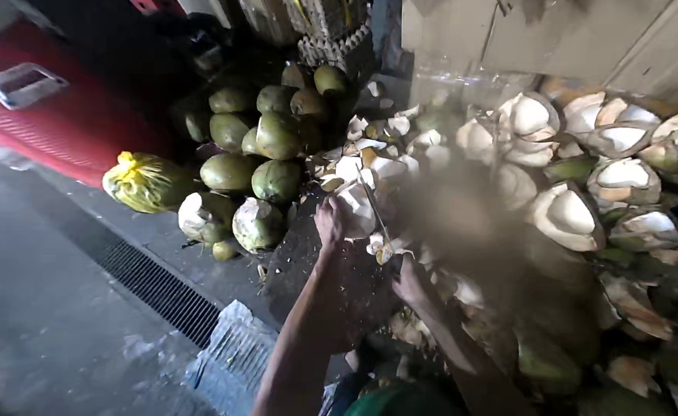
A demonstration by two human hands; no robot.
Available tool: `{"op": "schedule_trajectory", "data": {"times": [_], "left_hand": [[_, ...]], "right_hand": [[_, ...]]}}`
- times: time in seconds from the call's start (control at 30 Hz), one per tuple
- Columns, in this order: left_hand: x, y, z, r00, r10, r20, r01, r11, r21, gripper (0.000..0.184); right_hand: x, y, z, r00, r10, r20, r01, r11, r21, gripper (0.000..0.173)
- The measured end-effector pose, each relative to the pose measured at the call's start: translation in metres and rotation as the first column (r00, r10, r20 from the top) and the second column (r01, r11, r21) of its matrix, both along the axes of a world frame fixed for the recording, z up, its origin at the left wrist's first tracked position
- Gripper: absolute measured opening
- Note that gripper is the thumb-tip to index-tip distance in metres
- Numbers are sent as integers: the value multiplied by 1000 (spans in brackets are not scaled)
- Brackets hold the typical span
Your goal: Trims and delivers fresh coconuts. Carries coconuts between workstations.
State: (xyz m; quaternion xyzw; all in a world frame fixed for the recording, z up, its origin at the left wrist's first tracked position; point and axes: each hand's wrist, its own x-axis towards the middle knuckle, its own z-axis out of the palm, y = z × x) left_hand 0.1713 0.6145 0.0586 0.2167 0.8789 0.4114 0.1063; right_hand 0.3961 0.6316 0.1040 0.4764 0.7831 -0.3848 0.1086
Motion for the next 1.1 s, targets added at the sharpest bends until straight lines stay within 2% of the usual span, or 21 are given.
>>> {"op": "schedule_trajectory", "data": {"times": [0.1,0.2,0.3,0.37,0.47,0.57,0.6,0.67,0.73,0.8,0.83,0.87,0.93,1.0,1.03,1.07,1.1], "left_hand": [[18,-1,19,996,29,-87,-31,999,-19,52],[27,6,7,976,103,-194,-115,992,-50,59],[13,6,-11,957,87,-278,-106,993,-52,60],[-5,3,-16,958,35,-286,-53,997,-56,58],[-18,0,-16,962,-25,-271,24,1000,-7,49],[-24,1,-15,956,-33,-291,44,999,32,45],[-22,6,-11,962,-28,-271,30,1000,4,47],[-17,19,1,975,-44,-217,25,996,-86,55],[-13,32,8,981,-46,-191,9,982,-189,57],[-12,43,12,978,-47,-205,-3,972,-233,51],[-11,45,14,976,-50,-212,-4,968,-250,47],[-12,45,11,975,-69,-213,10,964,-264,43],[-13,45,4,967,-97,-234,34,965,-258,38],[-16,46,3,966,-104,-237,42,966,-254,38],[-17,46,2,966,-103,-238,40,965,-258,37],[-17,45,2,965,-106,-238,39,962,-270,37],[-17,44,1,963,-118,-242,48,960,-276,35]], "right_hand": [[-7,-17,6,998,57,-5,-57,998,14,53],[-8,-18,9,996,81,-41,-83,996,-45,55],[3,17,9,980,137,-144,-155,980,-124,43],[12,47,17,975,122,-186,-165,957,-239,33],[10,94,42,990,33,-139,-98,863,-495,18],[3,126,46,990,24,-137,-101,798,-594,11],[3,125,41,988,42,-149,-118,830,-546,13],[4,99,24,986,110,-122,-139,955,-262,35],[5,61,7,986,132,-99,-138,989,-53,51],[4,39,22,966,94,-242,-83,995,55,49],[2,34,38,916,82,-392,-49,994,95,45],[-4,32,61,819,83,-567,-16,992,122,43],[-26,37,113,498,130,-858,61,981,184,29],[-56,48,152,236,204,-950,160,956,246,20],[-71,55,153,138,226,-964,174,953,249,19],[-79,60,134,133,215,-968,179,955,237,20],[-78,62,96,233,156,-960,165,967,197,23]]}}
